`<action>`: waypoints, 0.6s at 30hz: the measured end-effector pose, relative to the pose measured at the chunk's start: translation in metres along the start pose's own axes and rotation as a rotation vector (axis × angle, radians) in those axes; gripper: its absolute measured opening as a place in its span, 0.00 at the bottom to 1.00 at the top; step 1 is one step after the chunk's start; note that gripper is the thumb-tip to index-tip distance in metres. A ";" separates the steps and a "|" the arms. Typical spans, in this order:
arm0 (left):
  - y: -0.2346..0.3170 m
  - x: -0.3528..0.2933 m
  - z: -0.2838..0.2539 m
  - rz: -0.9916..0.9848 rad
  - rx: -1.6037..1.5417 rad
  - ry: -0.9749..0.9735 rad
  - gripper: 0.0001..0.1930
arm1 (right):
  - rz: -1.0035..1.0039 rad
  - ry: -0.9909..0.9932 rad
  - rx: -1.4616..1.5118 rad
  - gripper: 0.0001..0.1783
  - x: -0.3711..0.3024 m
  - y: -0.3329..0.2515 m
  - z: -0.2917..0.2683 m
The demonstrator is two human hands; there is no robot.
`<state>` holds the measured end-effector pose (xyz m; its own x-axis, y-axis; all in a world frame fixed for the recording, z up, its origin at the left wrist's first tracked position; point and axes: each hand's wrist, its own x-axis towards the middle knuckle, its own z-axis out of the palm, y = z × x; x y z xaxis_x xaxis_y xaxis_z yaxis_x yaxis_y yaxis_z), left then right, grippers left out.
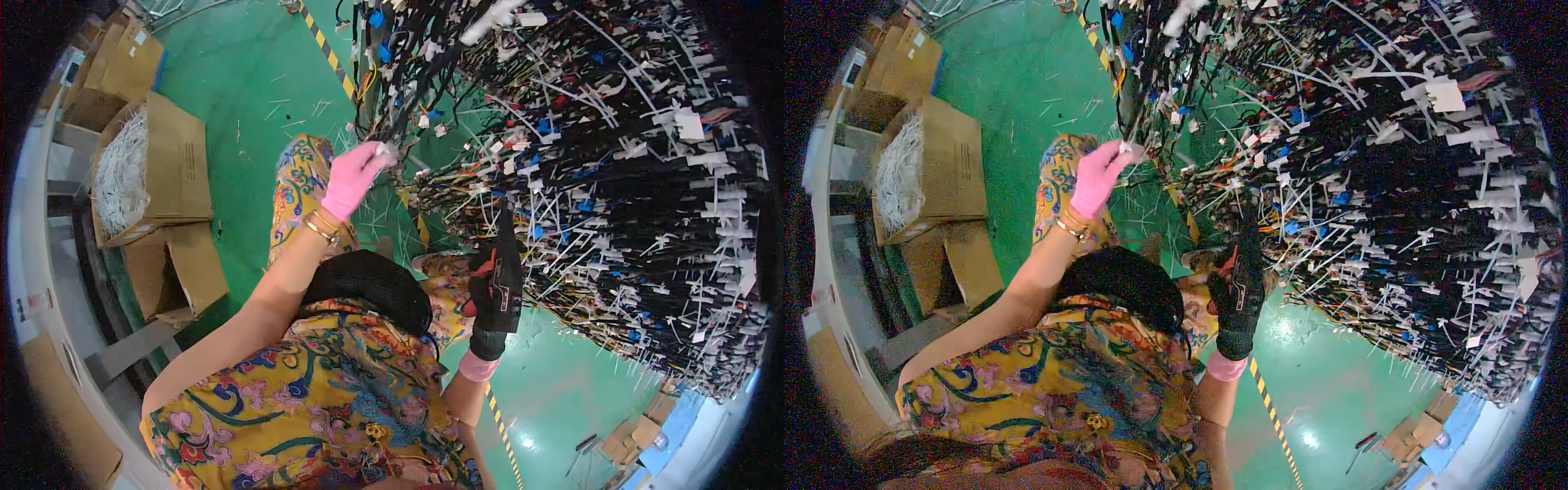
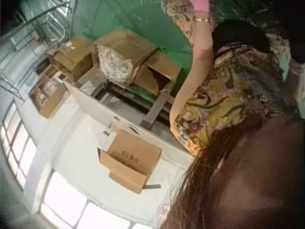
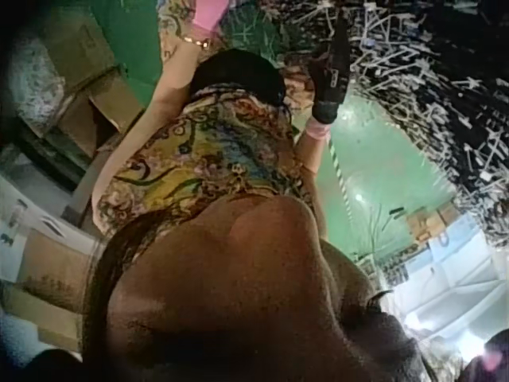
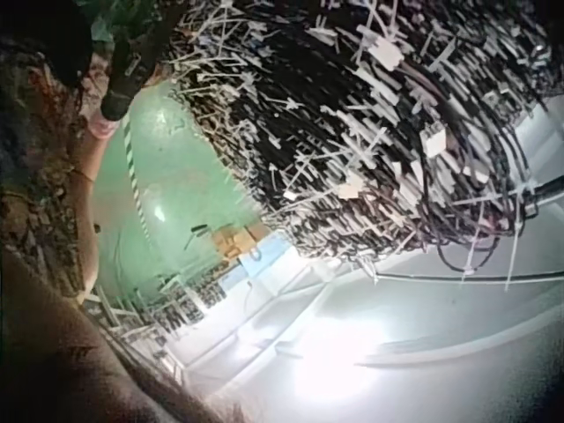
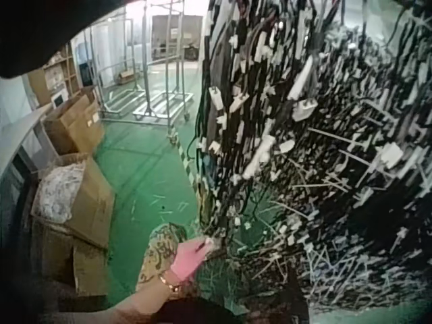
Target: Assembling and binding a large, complex bundle of electrical wires using a handheld tool.
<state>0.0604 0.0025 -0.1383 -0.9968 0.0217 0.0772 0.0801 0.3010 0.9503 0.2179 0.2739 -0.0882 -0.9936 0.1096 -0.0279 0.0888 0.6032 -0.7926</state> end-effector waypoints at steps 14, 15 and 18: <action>0.059 0.031 -0.013 0.136 -0.519 -0.714 0.25 | -0.348 -0.159 -0.179 0.39 0.045 -0.030 -0.035; 0.064 0.032 -0.013 0.097 -0.514 -0.761 0.25 | -0.463 -0.165 -0.244 0.36 0.049 -0.034 -0.040; 0.070 0.036 -0.013 0.056 -0.464 -0.809 0.24 | -0.642 -0.207 -0.331 0.36 0.060 -0.055 -0.050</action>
<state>0.0300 0.0124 -0.0648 -0.6762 0.7343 0.0587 -0.0528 -0.1278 0.9904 0.1571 0.2865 -0.0162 -0.8473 -0.4747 0.2382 -0.5284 0.7084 -0.4679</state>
